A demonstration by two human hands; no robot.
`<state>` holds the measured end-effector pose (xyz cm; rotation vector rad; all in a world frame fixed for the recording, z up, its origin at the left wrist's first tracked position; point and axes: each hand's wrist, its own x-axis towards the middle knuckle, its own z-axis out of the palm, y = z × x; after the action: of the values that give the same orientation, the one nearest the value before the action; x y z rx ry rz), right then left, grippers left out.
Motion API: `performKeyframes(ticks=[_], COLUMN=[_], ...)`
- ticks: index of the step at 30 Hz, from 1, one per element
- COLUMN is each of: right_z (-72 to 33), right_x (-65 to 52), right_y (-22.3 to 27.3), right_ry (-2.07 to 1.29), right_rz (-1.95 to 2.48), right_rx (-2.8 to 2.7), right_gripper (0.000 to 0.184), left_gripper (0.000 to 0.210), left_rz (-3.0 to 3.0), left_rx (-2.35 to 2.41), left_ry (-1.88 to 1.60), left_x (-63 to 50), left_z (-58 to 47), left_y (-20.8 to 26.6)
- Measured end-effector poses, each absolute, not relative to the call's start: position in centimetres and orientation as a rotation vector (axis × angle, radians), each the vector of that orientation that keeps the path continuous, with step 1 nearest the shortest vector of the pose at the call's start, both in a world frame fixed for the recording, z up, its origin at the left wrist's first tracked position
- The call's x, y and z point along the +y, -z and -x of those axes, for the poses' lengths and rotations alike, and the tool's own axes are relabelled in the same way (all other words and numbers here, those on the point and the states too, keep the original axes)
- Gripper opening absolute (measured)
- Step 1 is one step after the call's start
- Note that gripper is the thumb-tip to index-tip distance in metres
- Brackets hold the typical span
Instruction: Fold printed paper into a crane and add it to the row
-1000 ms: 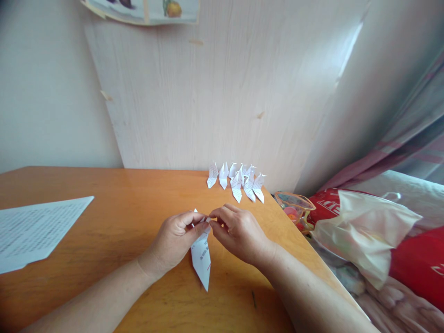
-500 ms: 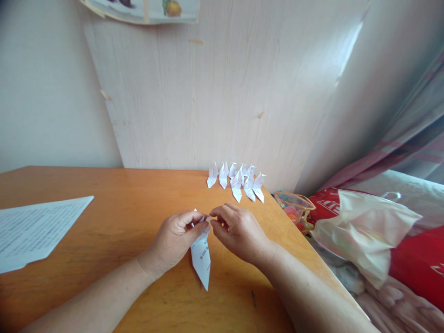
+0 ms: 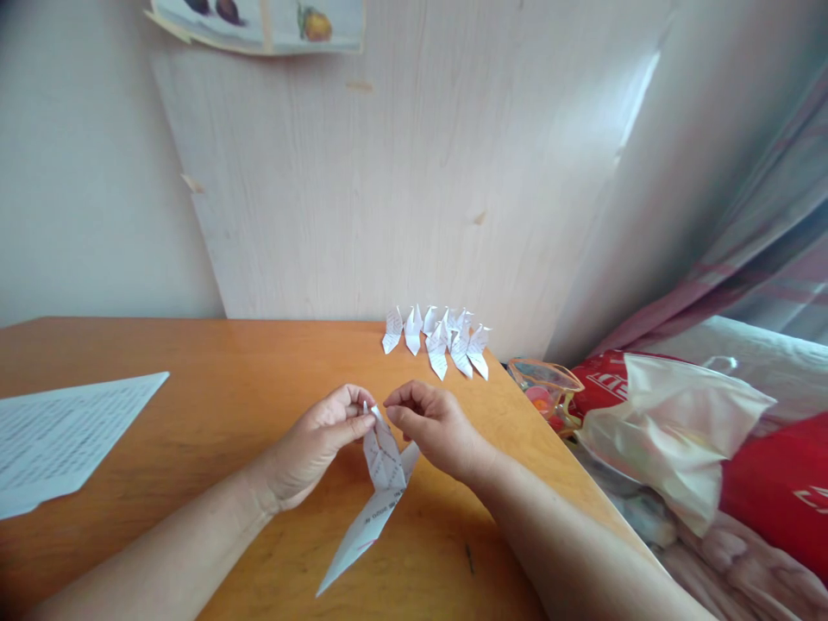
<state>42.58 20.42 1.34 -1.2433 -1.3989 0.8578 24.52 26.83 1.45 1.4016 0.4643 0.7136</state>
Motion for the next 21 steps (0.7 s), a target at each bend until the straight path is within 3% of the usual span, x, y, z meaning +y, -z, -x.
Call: performKeyframes(ticks=[21], right_z=[-41.66], right_x=[20.10], right_y=[-1.41], right_ry=[-0.867], right_rz=[1.176], right_rx=[-1.357], right_gripper=[0.017], left_gripper=[0.015], left_rz=[-1.144], left_rx=[0.446], left_ry=[-0.525], left_x=[27.04], left_z=[-24.40], left_y=[-0.79])
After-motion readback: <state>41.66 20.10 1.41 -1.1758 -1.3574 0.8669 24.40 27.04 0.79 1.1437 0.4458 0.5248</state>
